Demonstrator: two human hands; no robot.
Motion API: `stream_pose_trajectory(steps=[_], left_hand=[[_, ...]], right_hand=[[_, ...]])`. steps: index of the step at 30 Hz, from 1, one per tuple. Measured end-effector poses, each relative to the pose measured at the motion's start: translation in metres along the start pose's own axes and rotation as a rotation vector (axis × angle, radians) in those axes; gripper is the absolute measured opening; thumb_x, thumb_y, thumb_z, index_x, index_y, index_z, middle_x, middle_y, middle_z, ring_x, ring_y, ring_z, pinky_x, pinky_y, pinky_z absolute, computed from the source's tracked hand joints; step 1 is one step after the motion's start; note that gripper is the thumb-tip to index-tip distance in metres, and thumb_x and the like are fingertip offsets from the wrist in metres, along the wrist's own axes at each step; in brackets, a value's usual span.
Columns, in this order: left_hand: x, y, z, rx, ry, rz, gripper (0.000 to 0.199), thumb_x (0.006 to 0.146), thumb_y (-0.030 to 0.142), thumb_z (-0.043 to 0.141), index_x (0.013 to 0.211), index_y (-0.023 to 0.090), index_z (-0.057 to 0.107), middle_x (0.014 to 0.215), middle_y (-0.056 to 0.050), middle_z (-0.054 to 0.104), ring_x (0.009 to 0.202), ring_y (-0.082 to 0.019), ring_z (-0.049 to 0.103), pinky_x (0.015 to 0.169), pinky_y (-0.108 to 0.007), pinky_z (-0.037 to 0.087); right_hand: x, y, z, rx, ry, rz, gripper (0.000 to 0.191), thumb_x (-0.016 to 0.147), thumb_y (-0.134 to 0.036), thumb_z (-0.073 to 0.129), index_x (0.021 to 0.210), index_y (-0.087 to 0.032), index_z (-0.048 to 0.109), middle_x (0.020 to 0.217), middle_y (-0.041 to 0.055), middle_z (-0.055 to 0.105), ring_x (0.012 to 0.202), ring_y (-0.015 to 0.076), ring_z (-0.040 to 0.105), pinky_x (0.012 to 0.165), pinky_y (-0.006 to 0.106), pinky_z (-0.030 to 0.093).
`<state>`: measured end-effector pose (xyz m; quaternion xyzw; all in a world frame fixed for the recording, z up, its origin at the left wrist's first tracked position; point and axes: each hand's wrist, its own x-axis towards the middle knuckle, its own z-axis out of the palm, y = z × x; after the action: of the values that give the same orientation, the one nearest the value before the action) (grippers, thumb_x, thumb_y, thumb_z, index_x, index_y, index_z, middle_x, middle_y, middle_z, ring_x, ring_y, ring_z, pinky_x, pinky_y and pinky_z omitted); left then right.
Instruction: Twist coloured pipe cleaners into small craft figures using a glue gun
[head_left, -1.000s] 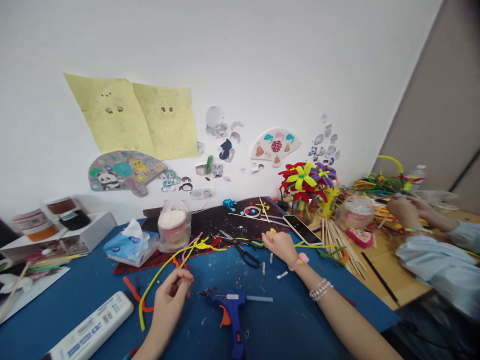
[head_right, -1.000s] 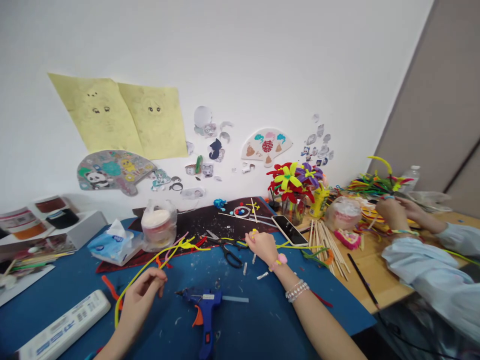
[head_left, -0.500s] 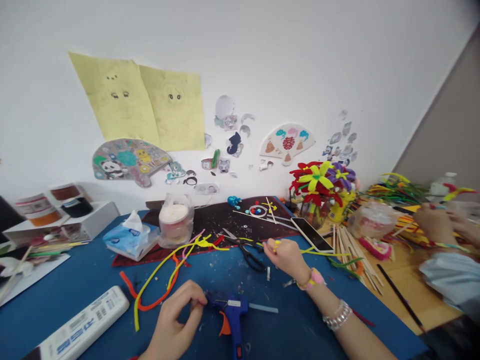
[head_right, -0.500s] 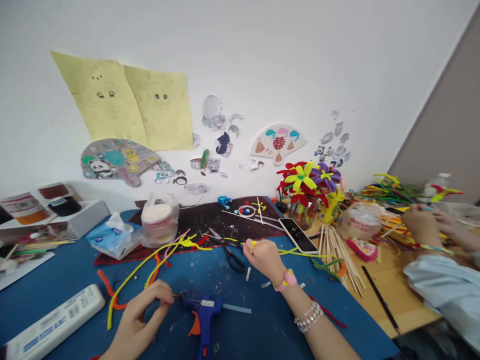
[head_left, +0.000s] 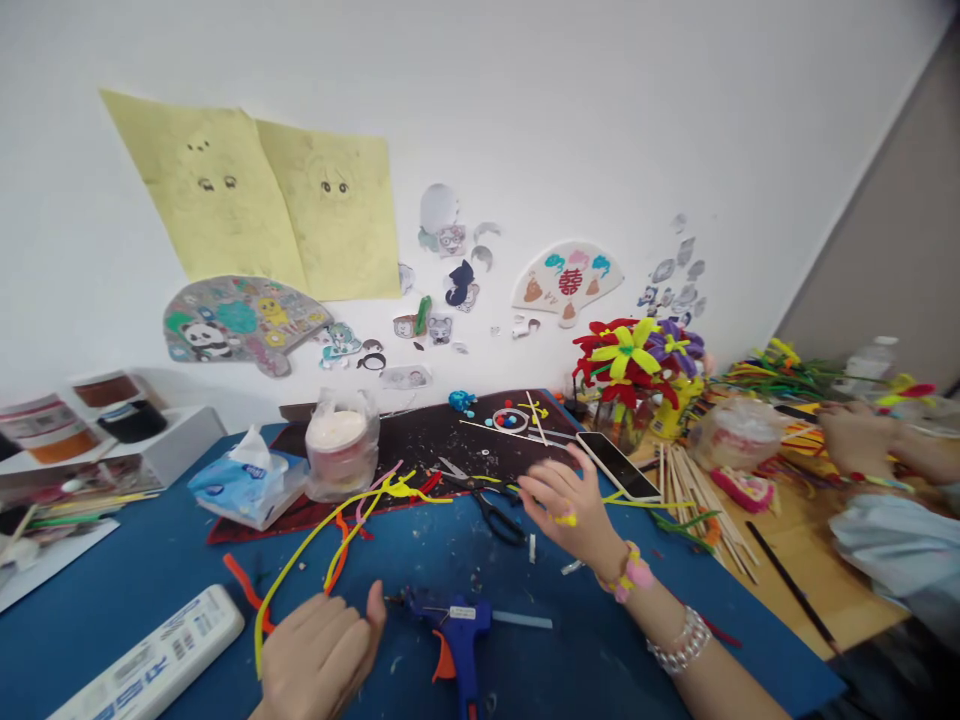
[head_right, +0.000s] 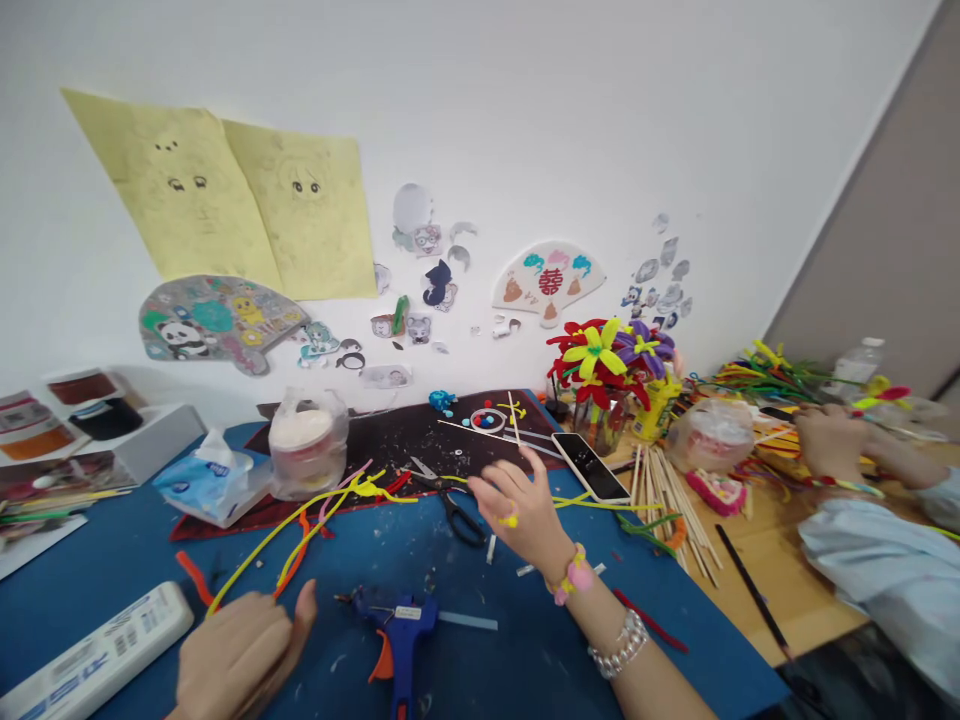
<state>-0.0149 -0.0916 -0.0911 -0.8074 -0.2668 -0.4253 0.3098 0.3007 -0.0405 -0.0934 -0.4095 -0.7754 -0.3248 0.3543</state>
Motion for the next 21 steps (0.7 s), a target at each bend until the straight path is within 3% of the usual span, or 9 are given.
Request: stream_pose_trajectory(steps=[3, 6, 9, 12, 13, 14, 16, 18, 21], left_hand=[[0.0, -0.005, 0.0, 0.098, 0.008, -0.064, 0.021, 0.068, 0.01, 0.069, 0.059, 0.022, 0.055, 0.057, 0.002, 0.056, 0.058, -0.014, 0.051, 0.079, -0.037, 0.046], [-0.001, -0.009, -0.003, 0.081, -0.033, -0.046, 0.018, 0.069, 0.009, 0.066, 0.061, 0.022, 0.056, 0.059, 0.001, 0.057, 0.062, -0.015, 0.054, 0.084, -0.04, 0.045], [0.001, -0.009, -0.012, -0.003, -0.028, 0.052, 0.03, 0.067, 0.006, 0.063, 0.048, 0.019, 0.044, 0.047, 0.004, 0.043, 0.053, -0.012, 0.046, 0.072, -0.03, 0.048], [0.007, -0.007, -0.017, 0.062, -0.033, -0.129, 0.005, 0.069, 0.017, 0.061, 0.073, 0.02, 0.062, 0.079, -0.006, 0.061, 0.088, -0.024, 0.056, 0.089, -0.049, 0.042], [0.008, -0.008, -0.016, 0.104, -0.079, -0.192, 0.016, 0.072, 0.02, 0.059, 0.086, 0.02, 0.064, 0.094, -0.01, 0.062, 0.099, -0.029, 0.054, 0.094, -0.056, 0.035], [0.007, -0.011, -0.015, 0.126, -0.135, -0.202, 0.019, 0.074, 0.02, 0.055, 0.092, 0.02, 0.064, 0.099, -0.011, 0.061, 0.102, -0.029, 0.053, 0.095, -0.057, 0.033], [0.001, -0.02, -0.01, 0.102, -0.186, -0.01, 0.02, 0.08, 0.011, 0.044, 0.076, 0.018, 0.062, 0.076, -0.006, 0.061, 0.08, -0.019, 0.058, 0.085, -0.041, 0.043], [-0.008, -0.031, -0.004, 0.156, -0.178, 0.012, 0.032, 0.084, 0.01, 0.041, 0.055, 0.017, 0.052, 0.053, -0.001, 0.049, 0.053, -0.013, 0.048, 0.061, -0.027, 0.042], [-0.013, -0.045, 0.005, 0.251, -0.261, -0.052, 0.03, 0.084, 0.009, 0.04, 0.059, 0.017, 0.056, 0.057, -0.002, 0.052, 0.055, -0.015, 0.05, 0.057, -0.027, 0.04]], right_hand=[[0.0, -0.003, 0.001, -0.031, -0.012, -0.044, 0.017, 0.081, -0.02, 0.058, 0.098, -0.025, 0.057, 0.104, 0.0061, 0.057, 0.099, 0.0218, 0.053, 0.093, 0.051, 0.034], [-0.006, -0.006, 0.003, -0.081, 0.095, -0.156, 0.013, 0.08, -0.008, 0.055, 0.073, -0.019, 0.055, 0.063, -0.0021, 0.051, 0.062, 0.0116, 0.048, 0.067, 0.029, 0.041], [-0.011, -0.009, 0.003, -0.098, 0.121, -0.243, 0.026, 0.08, -0.001, 0.05, 0.061, -0.018, 0.049, 0.048, -0.0049, 0.039, 0.047, 0.0101, 0.035, 0.05, 0.027, 0.029], [-0.005, -0.014, 0.001, -0.025, 0.026, -0.181, 0.019, 0.082, -0.006, 0.047, 0.074, -0.018, 0.059, 0.066, 0.001, 0.056, 0.063, 0.0123, 0.049, 0.061, 0.027, 0.037], [-0.002, -0.016, 0.001, -0.012, -0.014, -0.157, 0.019, 0.083, -0.008, 0.047, 0.086, -0.019, 0.062, 0.082, 0.0044, 0.061, 0.075, 0.0149, 0.053, 0.07, 0.03, 0.04], [0.001, -0.017, 0.002, -0.01, -0.054, -0.141, 0.026, 0.083, -0.009, 0.046, 0.099, -0.021, 0.061, 0.098, 0.0074, 0.061, 0.088, 0.0182, 0.054, 0.079, 0.036, 0.04], [0.003, -0.018, 0.007, -0.007, -0.106, -0.165, 0.036, 0.084, -0.007, 0.042, 0.112, -0.023, 0.058, 0.11, 0.0097, 0.058, 0.099, 0.0213, 0.053, 0.09, 0.045, 0.036], [0.001, -0.017, 0.013, 0.015, -0.111, -0.209, 0.032, 0.085, -0.005, 0.04, 0.101, -0.02, 0.064, 0.085, 0.0063, 0.062, 0.083, 0.0169, 0.056, 0.091, 0.041, 0.038], [-0.003, -0.015, 0.019, 0.009, -0.114, -0.196, 0.032, 0.085, -0.003, 0.039, 0.091, -0.017, 0.067, 0.058, 0.0017, 0.055, 0.065, 0.0135, 0.053, 0.086, 0.032, 0.041]])
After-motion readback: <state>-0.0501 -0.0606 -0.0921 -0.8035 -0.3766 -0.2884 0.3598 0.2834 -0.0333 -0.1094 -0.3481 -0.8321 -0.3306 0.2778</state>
